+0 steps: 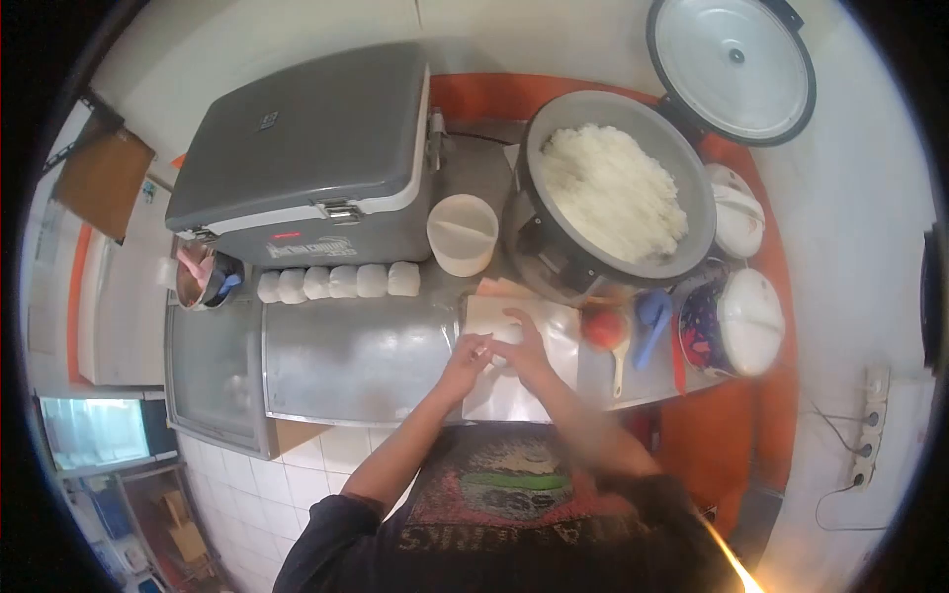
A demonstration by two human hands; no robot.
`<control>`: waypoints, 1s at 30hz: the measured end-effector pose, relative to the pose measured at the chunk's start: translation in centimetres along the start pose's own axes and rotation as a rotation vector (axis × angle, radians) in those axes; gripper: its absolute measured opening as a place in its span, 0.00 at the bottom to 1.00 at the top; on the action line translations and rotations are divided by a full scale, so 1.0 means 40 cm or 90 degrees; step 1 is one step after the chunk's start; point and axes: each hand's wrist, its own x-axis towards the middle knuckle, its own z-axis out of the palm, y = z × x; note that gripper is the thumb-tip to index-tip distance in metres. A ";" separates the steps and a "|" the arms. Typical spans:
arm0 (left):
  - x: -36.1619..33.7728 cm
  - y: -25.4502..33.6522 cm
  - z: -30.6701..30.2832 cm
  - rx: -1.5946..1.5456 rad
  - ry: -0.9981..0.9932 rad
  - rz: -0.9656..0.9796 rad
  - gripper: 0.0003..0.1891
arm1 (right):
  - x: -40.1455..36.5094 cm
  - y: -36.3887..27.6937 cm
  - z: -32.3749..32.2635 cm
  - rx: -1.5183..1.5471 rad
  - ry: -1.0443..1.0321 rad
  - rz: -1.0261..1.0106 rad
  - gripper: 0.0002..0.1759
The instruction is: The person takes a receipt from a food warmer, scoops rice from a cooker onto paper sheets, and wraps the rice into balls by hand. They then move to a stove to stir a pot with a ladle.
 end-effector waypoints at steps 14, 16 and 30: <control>0.153 0.009 -0.143 -0.469 0.372 0.004 0.17 | 0.054 0.122 -0.082 -0.105 0.237 -0.128 0.25; 0.226 -0.018 -0.167 -0.439 0.406 -0.062 0.16 | 0.049 0.184 -0.215 -0.225 0.467 -0.176 0.21; 0.337 0.049 -0.134 -0.643 0.484 -0.137 0.23 | 0.038 0.329 -0.621 -0.639 0.771 0.029 0.30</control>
